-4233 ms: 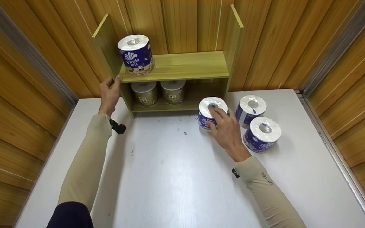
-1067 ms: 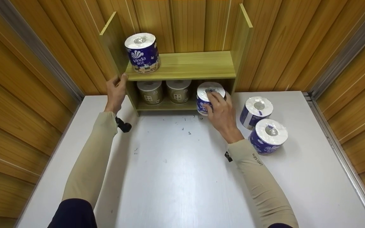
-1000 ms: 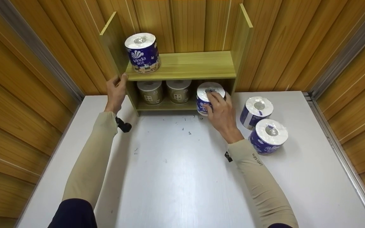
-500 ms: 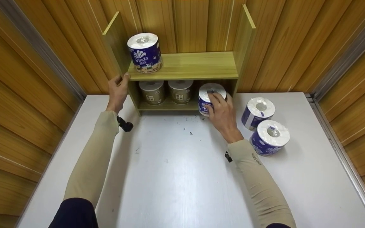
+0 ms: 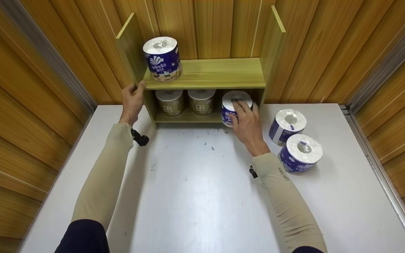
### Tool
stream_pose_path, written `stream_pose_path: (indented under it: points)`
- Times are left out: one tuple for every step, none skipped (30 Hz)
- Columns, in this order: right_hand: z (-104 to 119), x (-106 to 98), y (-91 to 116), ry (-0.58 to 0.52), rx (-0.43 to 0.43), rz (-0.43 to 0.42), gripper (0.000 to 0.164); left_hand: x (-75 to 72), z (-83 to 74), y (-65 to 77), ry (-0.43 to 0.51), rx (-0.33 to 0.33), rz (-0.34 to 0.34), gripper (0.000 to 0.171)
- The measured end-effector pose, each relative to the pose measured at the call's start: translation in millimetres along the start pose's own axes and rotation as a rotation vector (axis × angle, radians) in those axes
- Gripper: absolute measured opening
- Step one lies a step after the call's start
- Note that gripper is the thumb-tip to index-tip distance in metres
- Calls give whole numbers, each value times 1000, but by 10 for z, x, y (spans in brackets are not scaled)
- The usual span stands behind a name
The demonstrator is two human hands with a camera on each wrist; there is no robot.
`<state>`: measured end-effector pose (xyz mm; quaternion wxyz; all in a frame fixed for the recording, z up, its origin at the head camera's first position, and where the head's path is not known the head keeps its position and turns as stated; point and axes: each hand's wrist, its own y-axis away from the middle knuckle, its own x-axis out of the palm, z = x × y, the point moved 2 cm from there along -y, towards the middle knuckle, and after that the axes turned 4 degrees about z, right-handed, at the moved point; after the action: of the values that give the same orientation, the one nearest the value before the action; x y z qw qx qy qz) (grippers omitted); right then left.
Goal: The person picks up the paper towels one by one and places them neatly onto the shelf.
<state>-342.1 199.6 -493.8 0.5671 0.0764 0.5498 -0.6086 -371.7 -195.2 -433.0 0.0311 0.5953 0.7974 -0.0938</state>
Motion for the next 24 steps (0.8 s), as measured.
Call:
stream_pose_path:
  points:
    - [-4,6,-4,0,1,3,46,1,-1,3,-3,-1,-2,69]
    - [-8,12,-9,-2,1,7,46,1,0,6,-5,-1,-4,69]
    - [-12,18,-15,-5,1,11,46,1,2,7,-6,0,-5,69]
    - [-15,23,-20,-8,3,13,46,1,4,8,-7,1,-6,69]
    - [-18,27,-25,-11,6,16,46,1,5,8,-6,2,-5,68]
    - [-22,32,-31,-16,9,17,46,1,7,9,-7,4,-6,68]
    - [-26,36,-38,-21,13,18,46,1,8,7,-9,7,-8,68]
    - [-32,40,-45,-24,15,19,46,2,11,6,-7,5,-8,68]
    - [-36,43,-51,-27,20,21,46,2,11,6,-5,2,-6,68]
    - [-40,45,-58,-28,22,22,46,2,12,7,-3,0,-6,68]
    - [-45,48,-66,-28,24,25,46,2,12,7,1,-3,-5,67]
    - [-47,49,-76,-28,26,29,46,3,13,5,4,-3,-4,67]
    - [-51,50,-85,-28,28,32,46,4,11,3,7,-5,-3,67]
    - [-54,50,-95,-28,29,35,47,4,8,3,12,-8,0,67]
    - [-56,51,-104,-27,32,39,47,5,6,0,14,-9,1,67]
    - [-60,51,-114,-26,34,43,47,7,4,-2,13,-11,1,67]
    - [-63,51,-123,-25,36,46,47,8,1,-5,11,-13,4,68]
    - [-68,51,-130,-23,38,50,47,9,-1,-7,7,-14,5,68]
    - [-71,52,-137,-21,38,51,47,10,-3,-7,4,-19,4,69]
    - [-76,54,-144,-19,38,54,47,11,-3,-10,4,-21,4,69]
    - [-83,57,-149,-17,38,56,47,12,-3,-11,3,-22,3,69]
    - [-87,58,-155,-16,36,58,47,13,-2,-11,5,-22,2,69]
    - [-90,59,-159,-14,35,58,46,14,-1,-12,7,-20,2,69]
    - [-94,60,-164,-12,33,59,46,14,0,-13,10,-18,3,69]
